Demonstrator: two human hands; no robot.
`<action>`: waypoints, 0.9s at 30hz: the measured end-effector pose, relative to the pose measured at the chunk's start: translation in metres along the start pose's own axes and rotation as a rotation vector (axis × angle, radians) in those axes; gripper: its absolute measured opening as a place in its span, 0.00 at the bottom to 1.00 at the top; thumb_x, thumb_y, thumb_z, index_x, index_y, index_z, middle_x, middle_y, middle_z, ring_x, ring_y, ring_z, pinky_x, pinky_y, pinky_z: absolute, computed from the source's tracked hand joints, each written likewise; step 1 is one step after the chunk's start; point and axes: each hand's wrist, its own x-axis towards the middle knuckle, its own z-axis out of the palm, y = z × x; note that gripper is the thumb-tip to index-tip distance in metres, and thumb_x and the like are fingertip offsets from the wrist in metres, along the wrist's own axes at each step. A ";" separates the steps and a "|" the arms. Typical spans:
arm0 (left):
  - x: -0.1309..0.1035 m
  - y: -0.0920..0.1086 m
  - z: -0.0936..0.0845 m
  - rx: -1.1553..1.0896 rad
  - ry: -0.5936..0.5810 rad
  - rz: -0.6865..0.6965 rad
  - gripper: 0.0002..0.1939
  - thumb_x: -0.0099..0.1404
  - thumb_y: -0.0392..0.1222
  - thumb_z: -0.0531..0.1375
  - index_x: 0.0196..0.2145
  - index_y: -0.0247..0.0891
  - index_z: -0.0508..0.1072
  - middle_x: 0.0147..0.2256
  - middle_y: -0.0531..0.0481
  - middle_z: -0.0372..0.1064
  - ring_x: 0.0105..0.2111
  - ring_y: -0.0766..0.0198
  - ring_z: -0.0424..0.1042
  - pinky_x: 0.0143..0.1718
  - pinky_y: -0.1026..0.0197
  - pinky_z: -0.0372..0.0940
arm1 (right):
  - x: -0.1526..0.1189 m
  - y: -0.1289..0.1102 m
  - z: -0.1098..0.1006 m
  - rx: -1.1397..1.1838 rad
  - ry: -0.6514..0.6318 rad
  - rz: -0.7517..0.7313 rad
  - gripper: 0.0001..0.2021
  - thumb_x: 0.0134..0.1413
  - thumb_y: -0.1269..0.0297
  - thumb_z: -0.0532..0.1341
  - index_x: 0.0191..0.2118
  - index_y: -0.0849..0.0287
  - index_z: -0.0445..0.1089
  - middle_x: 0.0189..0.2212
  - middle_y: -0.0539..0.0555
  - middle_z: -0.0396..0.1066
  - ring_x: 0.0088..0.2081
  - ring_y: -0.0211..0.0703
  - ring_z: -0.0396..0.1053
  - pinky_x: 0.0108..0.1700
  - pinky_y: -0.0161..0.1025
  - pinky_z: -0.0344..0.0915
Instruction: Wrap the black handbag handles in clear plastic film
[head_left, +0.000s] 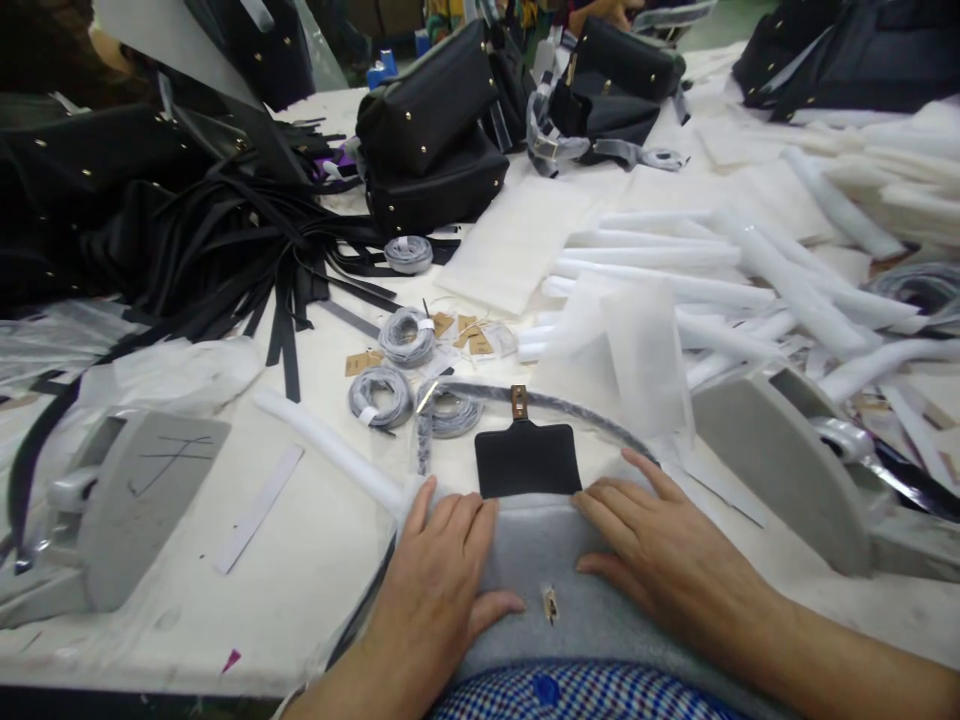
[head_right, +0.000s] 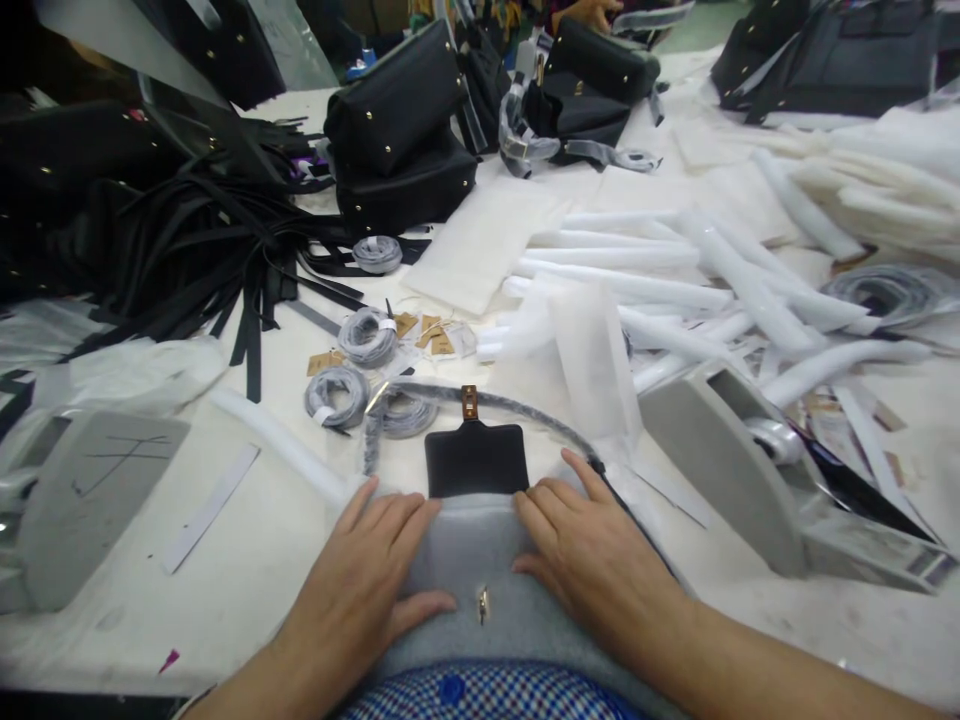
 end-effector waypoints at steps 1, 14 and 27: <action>0.000 0.000 -0.003 -0.018 0.014 0.007 0.41 0.52 0.63 0.69 0.53 0.32 0.67 0.46 0.42 0.72 0.46 0.48 0.71 0.60 0.35 0.58 | 0.001 0.000 -0.004 0.022 0.010 0.001 0.10 0.62 0.60 0.61 0.45 0.58 0.70 0.35 0.53 0.73 0.39 0.48 0.71 0.65 0.64 0.47; -0.012 -0.006 -0.001 -0.032 0.189 0.121 0.23 0.72 0.56 0.52 0.50 0.34 0.69 0.44 0.44 0.75 0.46 0.55 0.73 0.57 0.47 0.61 | -0.012 0.011 -0.002 0.026 0.170 -0.224 0.08 0.65 0.65 0.59 0.46 0.62 0.69 0.36 0.56 0.74 0.40 0.46 0.70 0.55 0.49 0.64; 0.016 -0.013 -0.011 -0.113 -0.286 -0.003 0.33 0.48 0.62 0.72 0.43 0.38 0.70 0.39 0.47 0.72 0.40 0.50 0.71 0.46 0.46 0.67 | 0.011 0.012 -0.014 0.242 -0.160 0.005 0.09 0.58 0.58 0.65 0.38 0.58 0.70 0.33 0.54 0.71 0.37 0.49 0.67 0.44 0.48 0.62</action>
